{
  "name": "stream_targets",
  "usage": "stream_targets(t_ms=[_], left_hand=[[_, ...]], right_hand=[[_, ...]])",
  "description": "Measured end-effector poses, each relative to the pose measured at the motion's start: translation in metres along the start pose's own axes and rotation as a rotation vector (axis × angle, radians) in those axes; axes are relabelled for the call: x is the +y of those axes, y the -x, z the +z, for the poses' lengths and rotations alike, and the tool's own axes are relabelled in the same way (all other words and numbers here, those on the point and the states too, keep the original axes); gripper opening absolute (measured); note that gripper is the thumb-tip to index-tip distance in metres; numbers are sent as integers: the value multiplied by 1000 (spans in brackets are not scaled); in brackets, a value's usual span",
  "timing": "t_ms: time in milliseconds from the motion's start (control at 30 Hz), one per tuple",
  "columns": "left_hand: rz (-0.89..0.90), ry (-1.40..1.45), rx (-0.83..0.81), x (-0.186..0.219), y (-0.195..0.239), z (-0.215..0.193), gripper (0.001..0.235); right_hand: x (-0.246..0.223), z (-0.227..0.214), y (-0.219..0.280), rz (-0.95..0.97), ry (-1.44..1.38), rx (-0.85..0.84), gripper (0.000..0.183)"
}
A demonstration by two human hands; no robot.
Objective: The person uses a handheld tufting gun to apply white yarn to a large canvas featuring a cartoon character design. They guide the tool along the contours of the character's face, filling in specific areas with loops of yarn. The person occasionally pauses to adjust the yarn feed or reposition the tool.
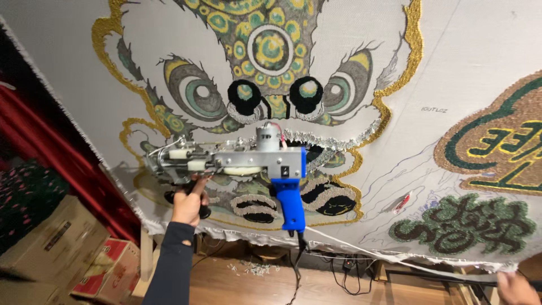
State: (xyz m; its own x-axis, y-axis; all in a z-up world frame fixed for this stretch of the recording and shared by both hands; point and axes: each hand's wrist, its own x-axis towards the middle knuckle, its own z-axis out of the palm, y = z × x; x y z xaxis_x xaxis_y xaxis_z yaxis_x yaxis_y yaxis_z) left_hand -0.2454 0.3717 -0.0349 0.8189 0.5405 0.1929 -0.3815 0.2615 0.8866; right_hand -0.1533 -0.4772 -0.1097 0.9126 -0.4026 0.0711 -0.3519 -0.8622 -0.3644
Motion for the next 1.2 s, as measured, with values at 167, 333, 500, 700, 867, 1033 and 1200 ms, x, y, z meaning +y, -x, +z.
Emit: stream_targets(t_ms=[167,333,500,700,867,1033,1200], left_hand=[[-14,-36,-54,-16,-7,-37,5],[-60,21,10,-24,-17,-68,4],[-83,-34,-114,-25,-47,-130,13],[-130,-131,-125,15,-73,-191,17],[-60,-157,-119,32,-79,-234,17],[-69,-128,-1,21,-73,-269,10],[-55,-122,69,5,-59,-304,9]], right_hand=[[-195,-68,-30,-446,-679,214,56],[-461,-170,51,-578,-1655,-453,46],[-661,-204,172,-1004,-2051,-1109,61],[-777,-168,229,-957,-2106,-1178,55],[-832,-109,240,-731,-2138,-1197,53],[-916,-97,277,-892,-2085,-1427,54],[-973,-103,278,-1133,-1881,-1454,42]])
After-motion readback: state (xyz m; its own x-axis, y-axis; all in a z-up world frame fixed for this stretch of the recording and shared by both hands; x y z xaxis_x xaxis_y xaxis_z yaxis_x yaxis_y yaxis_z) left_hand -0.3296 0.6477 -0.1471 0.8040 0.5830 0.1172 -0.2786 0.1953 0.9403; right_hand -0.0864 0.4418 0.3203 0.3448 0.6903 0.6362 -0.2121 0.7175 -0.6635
